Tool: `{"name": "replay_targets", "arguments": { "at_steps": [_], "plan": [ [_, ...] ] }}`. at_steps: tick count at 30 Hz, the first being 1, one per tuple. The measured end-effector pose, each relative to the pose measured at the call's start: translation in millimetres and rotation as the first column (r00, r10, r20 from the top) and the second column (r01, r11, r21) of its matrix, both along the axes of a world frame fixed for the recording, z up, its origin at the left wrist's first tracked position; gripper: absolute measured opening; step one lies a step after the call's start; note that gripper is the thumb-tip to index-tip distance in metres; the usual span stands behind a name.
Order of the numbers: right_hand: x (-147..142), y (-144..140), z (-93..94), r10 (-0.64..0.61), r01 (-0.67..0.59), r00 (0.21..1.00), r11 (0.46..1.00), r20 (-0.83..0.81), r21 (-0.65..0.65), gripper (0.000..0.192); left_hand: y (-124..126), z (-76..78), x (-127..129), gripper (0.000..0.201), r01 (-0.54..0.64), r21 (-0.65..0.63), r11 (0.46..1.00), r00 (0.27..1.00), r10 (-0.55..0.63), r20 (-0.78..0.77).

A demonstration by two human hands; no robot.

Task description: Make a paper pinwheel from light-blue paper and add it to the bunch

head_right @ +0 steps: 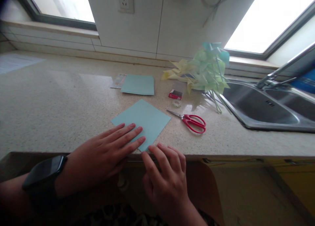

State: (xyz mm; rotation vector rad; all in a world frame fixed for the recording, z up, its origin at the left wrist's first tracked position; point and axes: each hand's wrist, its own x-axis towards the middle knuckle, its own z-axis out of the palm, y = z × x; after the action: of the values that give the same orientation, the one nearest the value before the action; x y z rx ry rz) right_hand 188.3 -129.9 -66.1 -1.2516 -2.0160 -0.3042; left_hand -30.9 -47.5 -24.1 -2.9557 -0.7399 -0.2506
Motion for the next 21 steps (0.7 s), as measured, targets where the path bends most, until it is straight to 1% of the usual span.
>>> {"name": "replay_targets", "arguments": {
  "at_steps": [9, 13, 16, 21],
  "plan": [
    [3.5, 0.0, 0.8, 0.014, -0.014, 1.000, 1.000, 0.006, -0.015, 0.036, 0.8, 0.8, -0.4, 0.069, -0.008, -0.010, 1.000, 1.000, 0.007, -0.023],
    [2.9, -1.3, 0.8, 0.011, -0.011, 1.000, 1.000, 0.008, -0.022, 0.036, 1.6, 2.2, -1.6, 0.068, 0.032, 0.017, 0.999, 0.999, -0.032, -0.016],
    [2.5, -1.2, 0.5, 0.006, -0.006, 1.000, 0.999, 0.012, -0.033, 0.037, 1.7, 2.4, -2.4, 0.064, 0.065, -0.008, 0.998, 0.998, -0.065, -0.020],
    [2.7, 0.5, 1.0, 0.008, -0.008, 1.000, 0.999, 0.006, -0.033, 0.039, 2.1, 1.8, -1.8, 0.063, 0.048, -0.048, 0.998, 0.999, -0.048, -0.010]
  ]
}}
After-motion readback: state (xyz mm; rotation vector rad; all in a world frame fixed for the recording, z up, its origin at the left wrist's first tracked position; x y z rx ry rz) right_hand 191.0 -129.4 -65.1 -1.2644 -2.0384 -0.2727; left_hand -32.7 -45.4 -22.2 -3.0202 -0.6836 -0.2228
